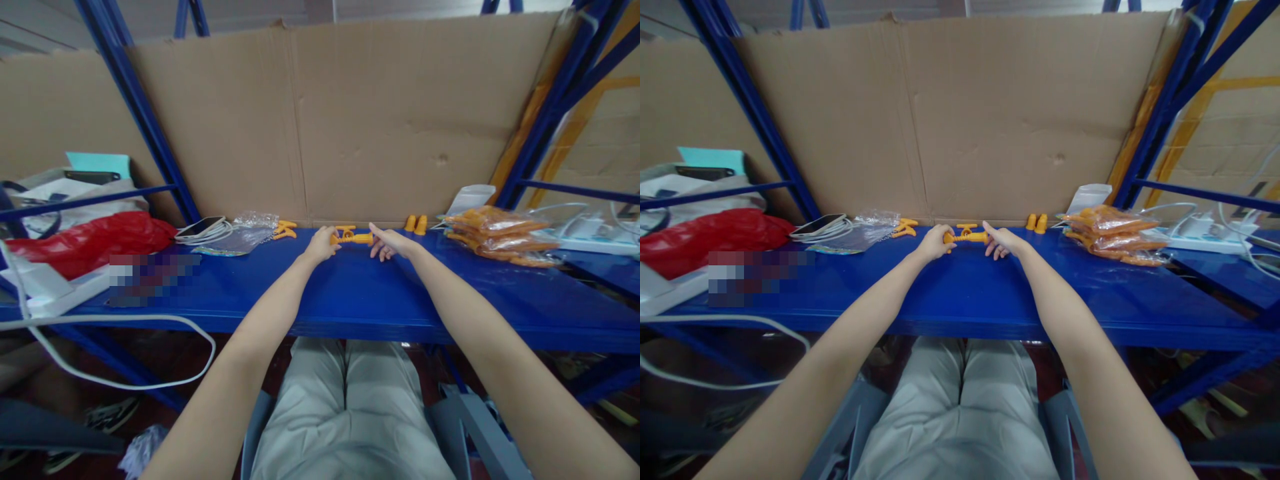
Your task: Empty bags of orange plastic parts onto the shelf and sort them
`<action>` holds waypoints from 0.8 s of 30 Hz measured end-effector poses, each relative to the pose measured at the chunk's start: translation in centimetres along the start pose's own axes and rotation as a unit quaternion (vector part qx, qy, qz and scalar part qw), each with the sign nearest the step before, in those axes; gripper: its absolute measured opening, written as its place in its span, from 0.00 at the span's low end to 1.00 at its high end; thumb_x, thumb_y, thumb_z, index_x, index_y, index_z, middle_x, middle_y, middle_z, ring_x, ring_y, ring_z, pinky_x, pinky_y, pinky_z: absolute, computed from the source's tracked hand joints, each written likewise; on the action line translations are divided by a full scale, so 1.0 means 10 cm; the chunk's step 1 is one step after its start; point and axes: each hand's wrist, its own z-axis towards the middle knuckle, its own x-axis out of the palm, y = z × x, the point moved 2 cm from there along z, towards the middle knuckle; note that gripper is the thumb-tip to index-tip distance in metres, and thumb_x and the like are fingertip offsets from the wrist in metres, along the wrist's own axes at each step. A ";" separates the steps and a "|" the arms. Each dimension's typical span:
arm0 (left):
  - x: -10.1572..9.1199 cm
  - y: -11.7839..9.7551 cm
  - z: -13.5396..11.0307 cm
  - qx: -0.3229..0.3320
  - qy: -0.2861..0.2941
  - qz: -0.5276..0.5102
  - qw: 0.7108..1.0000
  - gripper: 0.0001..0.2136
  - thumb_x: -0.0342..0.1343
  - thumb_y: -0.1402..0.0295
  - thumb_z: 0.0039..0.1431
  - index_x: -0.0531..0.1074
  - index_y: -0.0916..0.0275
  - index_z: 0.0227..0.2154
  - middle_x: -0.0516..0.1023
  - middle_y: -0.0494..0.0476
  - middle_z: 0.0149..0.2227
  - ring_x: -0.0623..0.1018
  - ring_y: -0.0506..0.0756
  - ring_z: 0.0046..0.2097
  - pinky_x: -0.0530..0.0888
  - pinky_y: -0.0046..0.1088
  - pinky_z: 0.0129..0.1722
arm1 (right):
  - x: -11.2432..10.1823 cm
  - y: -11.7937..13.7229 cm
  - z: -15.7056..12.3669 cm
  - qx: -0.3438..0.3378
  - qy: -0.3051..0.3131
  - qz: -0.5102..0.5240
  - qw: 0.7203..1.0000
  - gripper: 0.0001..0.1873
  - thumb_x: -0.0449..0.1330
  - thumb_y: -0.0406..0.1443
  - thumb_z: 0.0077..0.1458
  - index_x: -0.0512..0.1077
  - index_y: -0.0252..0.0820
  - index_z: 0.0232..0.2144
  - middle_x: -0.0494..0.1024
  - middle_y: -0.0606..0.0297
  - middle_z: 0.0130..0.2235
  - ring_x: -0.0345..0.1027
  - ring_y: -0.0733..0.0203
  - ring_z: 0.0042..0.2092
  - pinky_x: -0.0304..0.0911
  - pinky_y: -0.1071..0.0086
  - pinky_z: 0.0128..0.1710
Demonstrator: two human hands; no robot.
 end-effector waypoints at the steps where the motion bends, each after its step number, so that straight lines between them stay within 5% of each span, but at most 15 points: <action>1: 0.00 0.00 0.00 -0.002 0.001 0.000 1.000 0.11 0.63 0.77 0.49 0.72 0.62 0.35 0.75 0.58 0.42 0.75 0.55 0.45 0.70 0.28 0.48 | -0.02 -0.01 -0.01 -0.002 0.013 0.019 1.000 0.31 0.45 0.59 0.60 0.69 0.39 0.36 0.80 0.57 0.26 0.66 0.65 0.18 0.56 0.75 0.15; 5: 0.00 -0.01 0.01 0.002 0.001 -0.004 1.000 0.11 0.63 0.78 0.49 0.72 0.62 0.35 0.75 0.57 0.42 0.76 0.54 0.44 0.71 0.28 0.47 | -0.10 -0.06 -0.04 -0.026 0.058 0.083 0.994 0.15 0.58 0.44 0.62 0.66 0.43 0.47 0.81 0.57 0.42 0.74 0.66 0.27 0.66 0.76 0.23; 9: 0.00 -0.01 0.00 0.006 -0.001 -0.007 1.000 0.11 0.64 0.78 0.49 0.72 0.62 0.35 0.75 0.57 0.42 0.76 0.53 0.43 0.71 0.27 0.46 | -0.12 -0.08 -0.05 -0.029 0.056 0.090 0.994 0.07 0.60 0.36 0.61 0.70 0.40 0.41 0.81 0.59 0.38 0.73 0.68 0.28 0.67 0.78 0.25; 15: 0.01 0.00 0.01 0.008 -0.001 -0.011 1.000 0.11 0.64 0.78 0.48 0.72 0.63 0.35 0.74 0.56 0.40 0.76 0.53 0.41 0.72 0.27 0.45 | -0.04 -0.05 -0.01 0.019 0.038 0.042 0.998 0.29 0.47 0.52 0.64 0.71 0.35 0.28 0.75 0.58 0.21 0.67 0.67 0.20 0.61 0.78 0.18; 21: 0.02 0.01 0.02 0.014 -0.006 -0.002 1.000 0.11 0.64 0.77 0.48 0.72 0.63 0.35 0.73 0.55 0.39 0.75 0.52 0.40 0.73 0.30 0.46 | -0.09 -0.09 0.00 -0.020 0.041 0.074 0.996 0.20 0.61 0.46 0.59 0.68 0.41 0.48 0.81 0.58 0.36 0.73 0.66 0.27 0.66 0.77 0.22; 24: 0.04 0.03 0.03 0.024 -0.010 -0.006 1.000 0.12 0.64 0.78 0.47 0.72 0.63 0.35 0.73 0.55 0.38 0.75 0.53 0.40 0.73 0.31 0.46 | -0.12 -0.12 0.02 -0.043 0.037 0.078 0.995 0.18 0.66 0.38 0.55 0.69 0.42 0.47 0.82 0.59 0.39 0.73 0.67 0.28 0.68 0.77 0.25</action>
